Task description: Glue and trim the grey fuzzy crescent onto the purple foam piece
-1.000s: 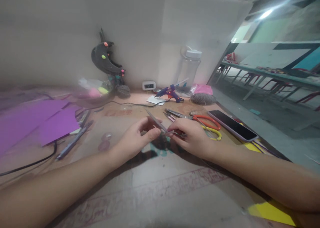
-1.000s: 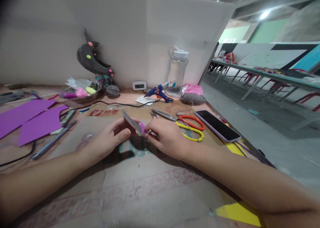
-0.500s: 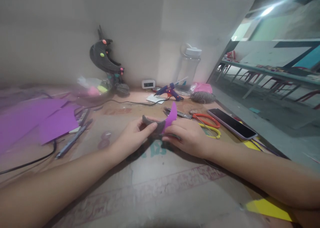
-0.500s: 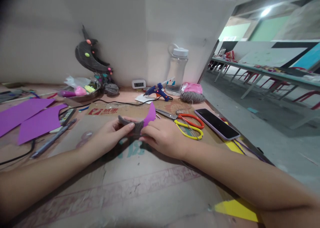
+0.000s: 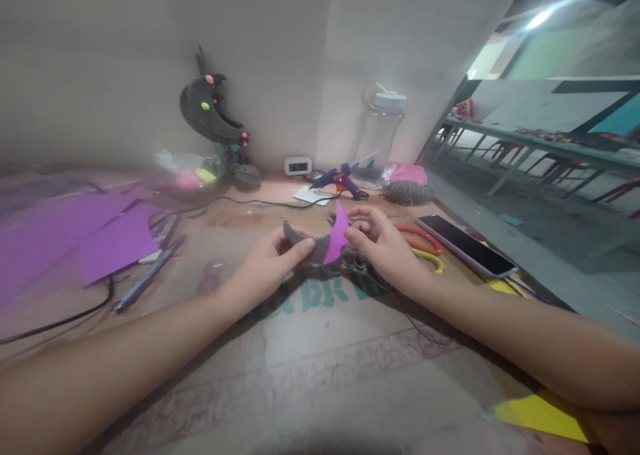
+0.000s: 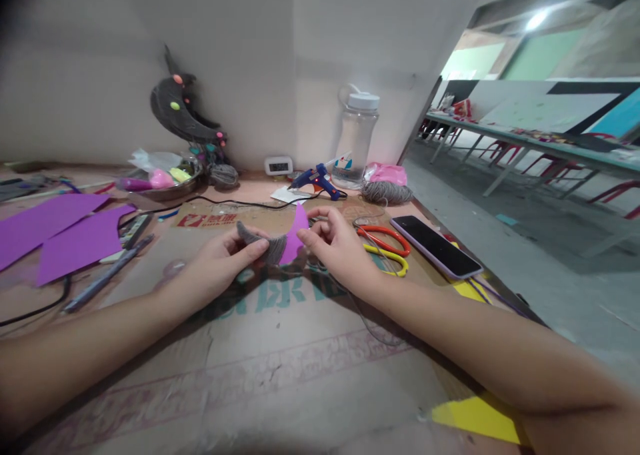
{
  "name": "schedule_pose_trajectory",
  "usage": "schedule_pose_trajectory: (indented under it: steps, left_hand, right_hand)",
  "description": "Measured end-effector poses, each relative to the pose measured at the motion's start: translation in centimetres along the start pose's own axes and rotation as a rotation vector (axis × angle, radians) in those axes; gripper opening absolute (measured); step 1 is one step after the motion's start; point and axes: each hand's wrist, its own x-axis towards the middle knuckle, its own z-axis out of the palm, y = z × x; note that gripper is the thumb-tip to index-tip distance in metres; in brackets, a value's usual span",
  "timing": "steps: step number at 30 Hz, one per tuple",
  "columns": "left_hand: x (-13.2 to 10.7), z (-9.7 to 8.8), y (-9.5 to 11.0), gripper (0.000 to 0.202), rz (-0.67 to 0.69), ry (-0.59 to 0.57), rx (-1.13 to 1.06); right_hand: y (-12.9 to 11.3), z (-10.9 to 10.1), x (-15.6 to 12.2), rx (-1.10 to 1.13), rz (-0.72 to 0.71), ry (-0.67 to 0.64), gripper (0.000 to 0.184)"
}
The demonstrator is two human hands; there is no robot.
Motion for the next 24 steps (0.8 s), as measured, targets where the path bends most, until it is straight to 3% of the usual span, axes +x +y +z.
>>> schedule_pose_trajectory:
  steps: [3,7,10,24]
  left_hand:
    - [-0.07,0.06,0.14,0.024,0.002,-0.006,0.014]
    - [-0.29,0.13,0.41,0.023,0.032,-0.025,0.061]
    - [-0.54,0.19,0.63,0.025,0.029,-0.05,0.099]
    - [-0.52,0.16,0.34,0.023,0.02,-0.046,0.101]
  right_hand:
    - [-0.24,0.04,0.09,0.059,0.076,-0.019,0.05]
    - [-0.61,0.16,-0.29,-0.03,0.135,-0.1,0.033]
    - [-0.42,0.27,-0.62,-0.092,0.165,-0.114,0.032]
    - [-0.56,0.56,-0.81,-0.158,0.107,-0.122,0.018]
